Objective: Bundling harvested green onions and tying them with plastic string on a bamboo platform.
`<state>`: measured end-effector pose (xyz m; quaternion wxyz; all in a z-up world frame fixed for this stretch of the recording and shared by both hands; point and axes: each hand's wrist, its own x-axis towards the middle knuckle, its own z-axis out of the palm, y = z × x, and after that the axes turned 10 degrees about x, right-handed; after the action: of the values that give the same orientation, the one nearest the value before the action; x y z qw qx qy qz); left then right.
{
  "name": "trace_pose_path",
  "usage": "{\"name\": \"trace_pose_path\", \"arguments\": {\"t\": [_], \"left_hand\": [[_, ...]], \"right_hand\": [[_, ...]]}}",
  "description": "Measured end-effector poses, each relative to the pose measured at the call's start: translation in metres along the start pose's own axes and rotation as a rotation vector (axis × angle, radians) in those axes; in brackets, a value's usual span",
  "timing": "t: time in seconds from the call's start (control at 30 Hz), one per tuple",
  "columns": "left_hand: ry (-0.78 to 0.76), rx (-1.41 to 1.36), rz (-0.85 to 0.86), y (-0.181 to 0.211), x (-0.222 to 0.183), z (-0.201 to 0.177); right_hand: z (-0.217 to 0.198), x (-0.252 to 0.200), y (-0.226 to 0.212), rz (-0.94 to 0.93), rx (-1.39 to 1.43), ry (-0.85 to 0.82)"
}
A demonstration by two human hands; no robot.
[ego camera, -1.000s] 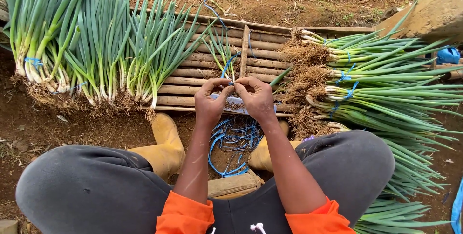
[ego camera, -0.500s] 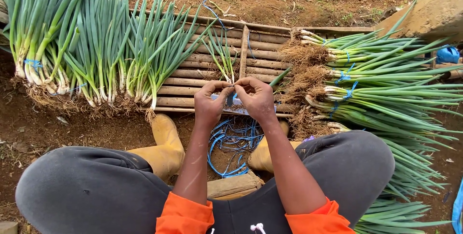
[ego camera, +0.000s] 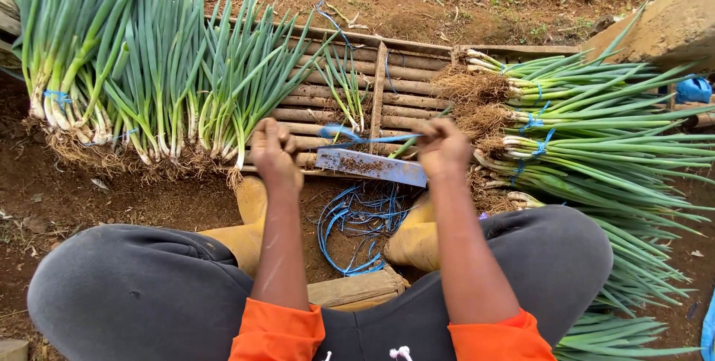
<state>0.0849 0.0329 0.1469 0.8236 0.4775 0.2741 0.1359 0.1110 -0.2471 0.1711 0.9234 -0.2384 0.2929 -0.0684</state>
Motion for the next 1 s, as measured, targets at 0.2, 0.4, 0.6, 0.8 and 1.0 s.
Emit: {"name": "trace_pose_path", "arguments": {"t": [0.2, 0.4, 0.6, 0.8, 1.0], "left_hand": [[0.223, 1.052, 0.277, -0.072, 0.007, -0.08], [-0.149, 1.777, -0.233, -0.196, -0.048, -0.155], [-0.505, 2.125, -0.498, -0.147, -0.046, -0.103], [-0.554, 1.383, 0.108, -0.013, -0.076, 0.062], [-0.879, 0.522, 0.387, 0.028, -0.119, 0.119]], "right_hand": [[-0.011, 0.075, -0.155, -0.516, -0.111, -0.014], [0.03, 0.041, -0.277, -1.028, -0.147, -0.198], [0.065, -0.016, -0.218, -0.726, -0.245, -0.266], [0.076, -0.043, -0.131, -0.33, -0.294, -0.516], [0.066, -0.052, -0.058, -0.175, -0.358, -0.491]]}}
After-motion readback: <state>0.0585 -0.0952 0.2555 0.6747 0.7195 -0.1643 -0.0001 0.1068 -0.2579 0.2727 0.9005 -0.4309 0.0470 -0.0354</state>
